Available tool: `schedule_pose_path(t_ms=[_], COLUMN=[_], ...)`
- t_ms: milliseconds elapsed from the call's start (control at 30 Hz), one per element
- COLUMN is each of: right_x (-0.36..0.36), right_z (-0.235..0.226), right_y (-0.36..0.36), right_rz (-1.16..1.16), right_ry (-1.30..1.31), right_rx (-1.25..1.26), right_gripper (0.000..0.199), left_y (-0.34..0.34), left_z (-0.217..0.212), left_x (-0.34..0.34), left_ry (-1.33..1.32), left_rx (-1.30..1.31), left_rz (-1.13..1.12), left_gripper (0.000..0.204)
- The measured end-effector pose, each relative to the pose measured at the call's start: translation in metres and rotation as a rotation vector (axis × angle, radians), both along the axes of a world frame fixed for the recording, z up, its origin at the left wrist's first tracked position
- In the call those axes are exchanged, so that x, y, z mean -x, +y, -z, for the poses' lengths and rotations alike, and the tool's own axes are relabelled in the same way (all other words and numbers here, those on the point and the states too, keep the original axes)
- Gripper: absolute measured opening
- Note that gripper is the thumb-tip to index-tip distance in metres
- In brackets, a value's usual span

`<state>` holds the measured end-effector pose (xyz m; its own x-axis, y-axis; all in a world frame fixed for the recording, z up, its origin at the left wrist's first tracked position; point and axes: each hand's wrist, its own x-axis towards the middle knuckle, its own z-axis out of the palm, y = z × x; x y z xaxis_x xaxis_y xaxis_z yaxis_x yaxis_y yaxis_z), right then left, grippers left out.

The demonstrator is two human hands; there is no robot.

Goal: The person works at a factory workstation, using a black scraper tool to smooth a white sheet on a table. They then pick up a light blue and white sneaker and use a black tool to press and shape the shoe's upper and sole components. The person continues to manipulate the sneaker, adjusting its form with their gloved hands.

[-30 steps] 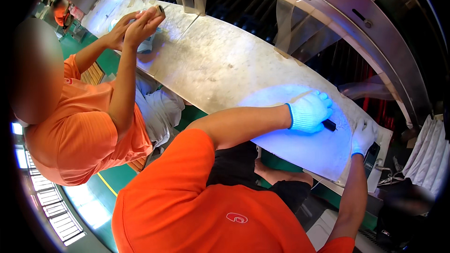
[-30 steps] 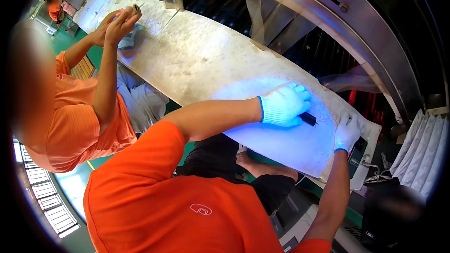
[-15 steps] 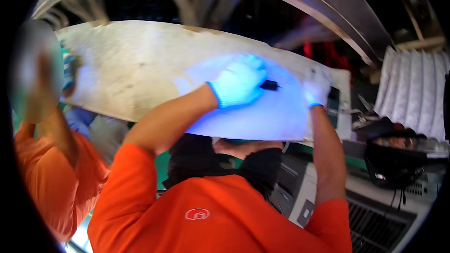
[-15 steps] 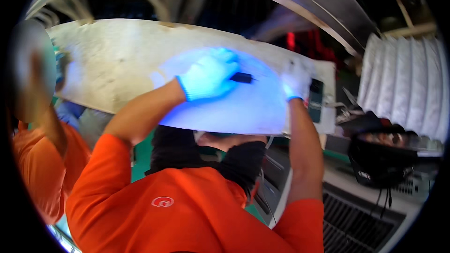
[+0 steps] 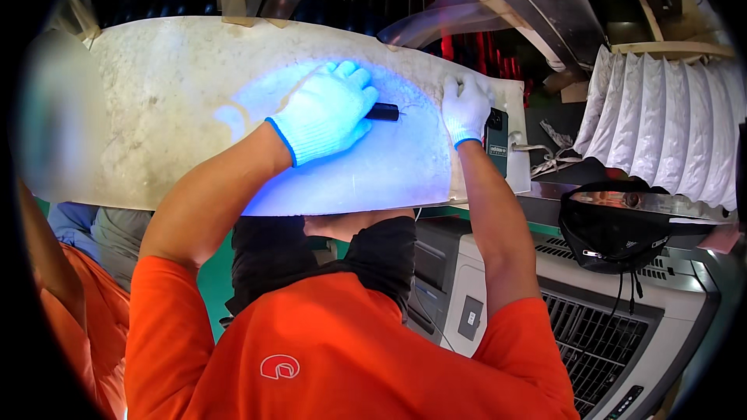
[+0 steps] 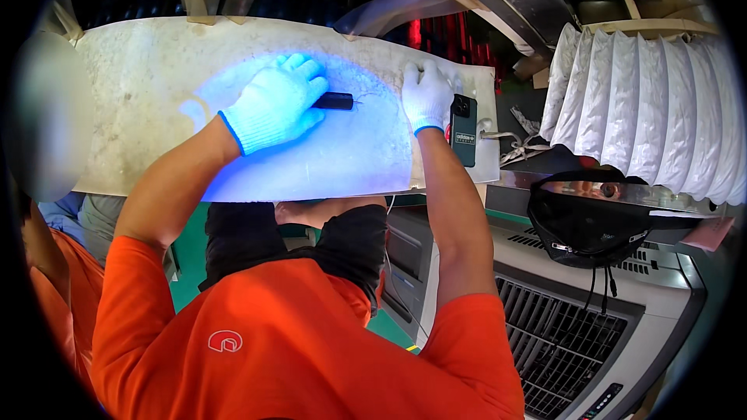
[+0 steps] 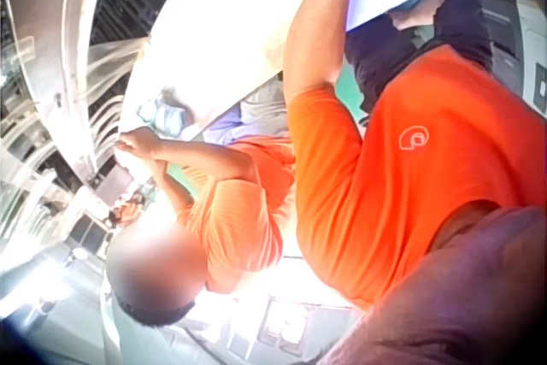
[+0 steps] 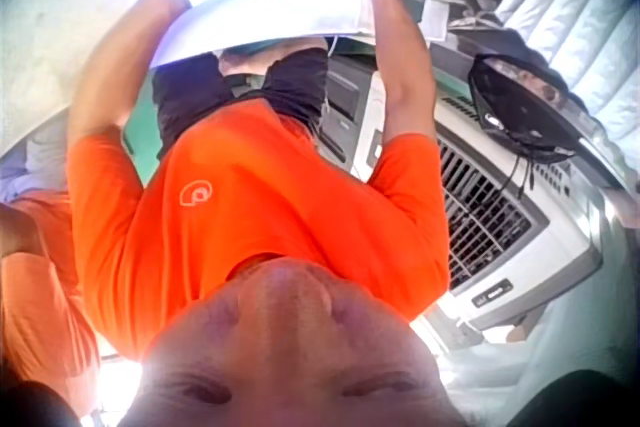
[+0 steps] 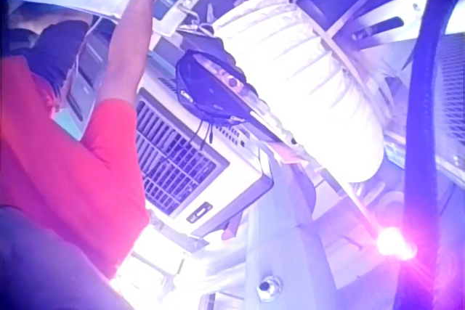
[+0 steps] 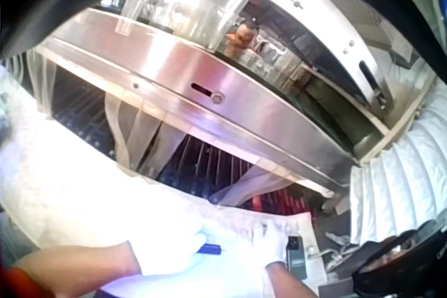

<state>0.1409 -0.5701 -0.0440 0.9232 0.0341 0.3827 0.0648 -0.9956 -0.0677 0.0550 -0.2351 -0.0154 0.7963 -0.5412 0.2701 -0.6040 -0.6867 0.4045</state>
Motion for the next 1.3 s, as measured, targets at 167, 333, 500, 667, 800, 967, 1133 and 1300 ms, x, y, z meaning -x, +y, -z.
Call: schedule_pose_path(t_ms=[167,333,500,667,800,967,1133,1300], right_x=[-0.001,0.000,0.001,0.003,-0.002,0.003,0.002,0.000], right_z=[0.002,-0.003,0.006,0.008,-0.009,-0.008,0.000,0.005], right_y=[0.001,0.005,-0.003,0.000,0.006,0.004,0.004,0.008], right_rz=[0.005,0.015,0.025,0.014,-0.001,0.026,0.017,0.018], right_ry=[0.008,0.018,0.017,0.010,0.078,0.120,0.081,0.029], right_rx=[-0.056,0.001,-0.013,-0.006,-0.072,-0.098,-0.138,-0.142], right_gripper=[0.034,0.036,0.036,0.036,0.035,0.034,0.035,0.034], left_y=[0.002,0.004,0.004,0.001,-0.006,-0.012,-0.018,-0.023], left_z=[-0.002,0.000,-0.011,-0.020,-0.016,-0.008,-0.011,-0.005], left_x=[0.000,0.001,0.000,-0.001,-0.001,-0.004,0.004,0.005], left_ry=[-0.006,-0.006,0.054,0.036,-0.029,0.053,0.051,-0.042], left_rx=[0.009,0.032,0.000,0.055,0.078,0.098,0.207,0.327], left_rz=[-0.004,-0.005,0.016,0.034,0.013,0.025,0.015,0.092], left_gripper=[0.034,0.035,0.035,0.038,0.040,0.034,0.025,0.020])
